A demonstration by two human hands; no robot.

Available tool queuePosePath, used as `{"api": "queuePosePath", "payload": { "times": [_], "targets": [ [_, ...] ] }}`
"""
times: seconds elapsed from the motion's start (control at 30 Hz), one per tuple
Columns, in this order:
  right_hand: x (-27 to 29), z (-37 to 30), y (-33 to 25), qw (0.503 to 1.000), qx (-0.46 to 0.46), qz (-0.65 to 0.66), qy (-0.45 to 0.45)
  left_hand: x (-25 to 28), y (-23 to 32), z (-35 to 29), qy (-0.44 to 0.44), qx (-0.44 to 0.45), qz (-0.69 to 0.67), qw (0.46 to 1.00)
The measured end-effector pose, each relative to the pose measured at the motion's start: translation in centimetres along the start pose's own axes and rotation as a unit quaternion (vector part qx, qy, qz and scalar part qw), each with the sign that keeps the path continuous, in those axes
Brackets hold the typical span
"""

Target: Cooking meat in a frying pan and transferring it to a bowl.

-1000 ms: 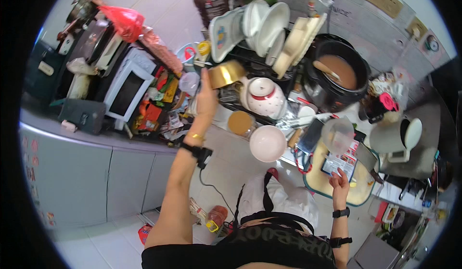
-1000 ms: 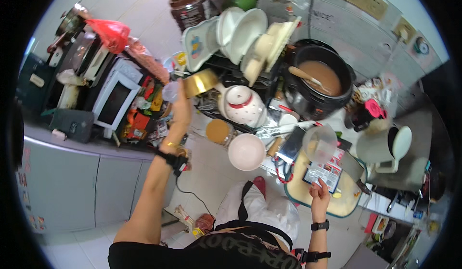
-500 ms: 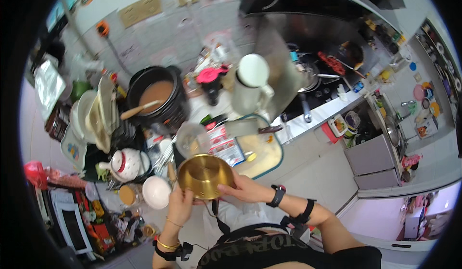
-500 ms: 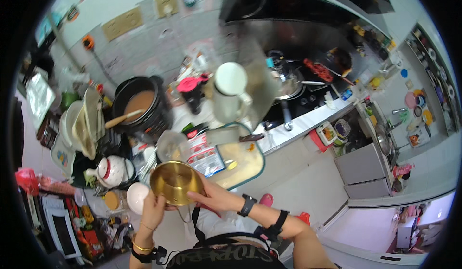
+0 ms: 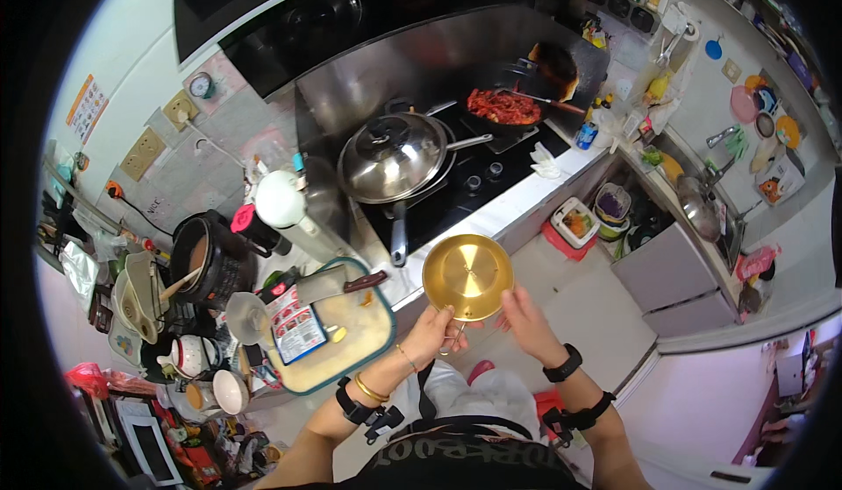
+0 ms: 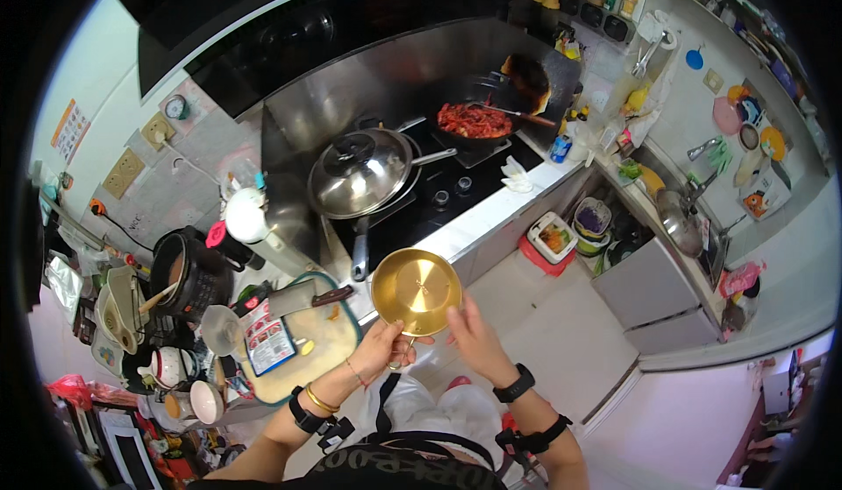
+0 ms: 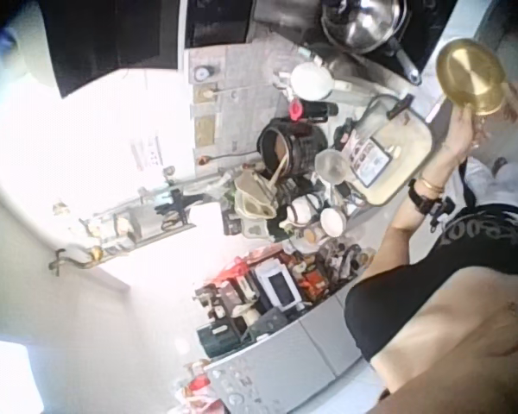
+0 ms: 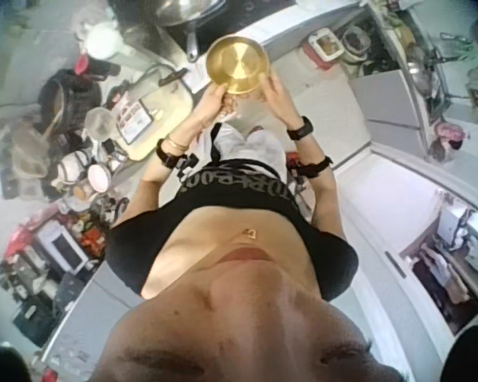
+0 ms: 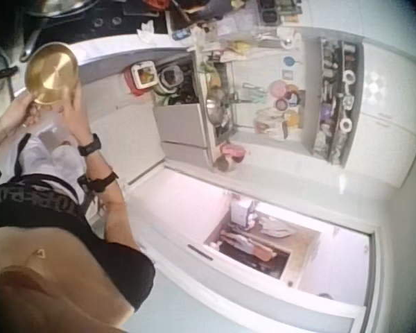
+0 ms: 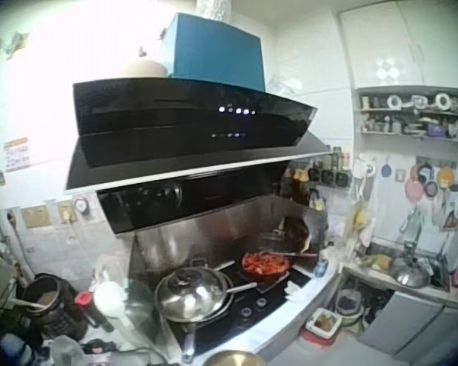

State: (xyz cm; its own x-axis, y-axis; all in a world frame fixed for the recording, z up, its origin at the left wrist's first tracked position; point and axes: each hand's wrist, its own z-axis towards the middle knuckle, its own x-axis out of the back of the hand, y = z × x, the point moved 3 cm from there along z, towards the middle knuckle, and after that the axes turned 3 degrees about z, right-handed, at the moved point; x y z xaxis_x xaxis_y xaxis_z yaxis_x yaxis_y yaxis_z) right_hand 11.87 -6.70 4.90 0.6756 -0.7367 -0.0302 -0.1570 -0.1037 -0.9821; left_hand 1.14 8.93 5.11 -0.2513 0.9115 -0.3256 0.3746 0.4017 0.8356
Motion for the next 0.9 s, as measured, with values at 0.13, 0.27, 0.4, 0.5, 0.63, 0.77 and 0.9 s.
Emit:
{"api": "queuePosePath", "payload": {
  "times": [0.13, 0.27, 0.4, 0.5, 0.63, 0.77, 0.9],
  "targets": [
    [9.6, 3.5, -0.6, 0.991, 0.048, -0.063, 0.105, -2.2, 1.6, 3.8, 0.01, 0.042, -0.003, 0.999],
    [16.6, 9.5, -1.9, 0.974, 0.1, -0.142, 0.146, -2.5, 1.1, 8.2, -0.042, 0.017, -0.058, 0.997],
    [20.8, 14.8, -4.9, 0.897, 0.222, -0.323, 0.205, -3.4, 2.0, 10.8, -0.035, 0.02, 0.029, 0.999],
    [24.5, 19.1, -5.9, 0.831, 0.257, -0.441, 0.222, -4.2, 2.8, 12.6, -0.026, 0.035, 0.015, 0.999],
    [26.9, 23.7, -4.9, 0.764, 0.299, -0.523, 0.231, -5.2, 4.8, 12.0, 0.022, 0.041, 0.004, 0.999],
    [27.7, 29.6, -4.6, 0.681, 0.324, -0.624, 0.207, -5.0, 5.8, 10.9, 0.075, 0.012, -0.017, 0.997],
    [26.9, 33.8, -4.1, 0.621, 0.246, -0.743, 0.032, -5.1, 5.3, 9.8, 0.133, -0.014, -0.019, 0.991]
  ]
}}
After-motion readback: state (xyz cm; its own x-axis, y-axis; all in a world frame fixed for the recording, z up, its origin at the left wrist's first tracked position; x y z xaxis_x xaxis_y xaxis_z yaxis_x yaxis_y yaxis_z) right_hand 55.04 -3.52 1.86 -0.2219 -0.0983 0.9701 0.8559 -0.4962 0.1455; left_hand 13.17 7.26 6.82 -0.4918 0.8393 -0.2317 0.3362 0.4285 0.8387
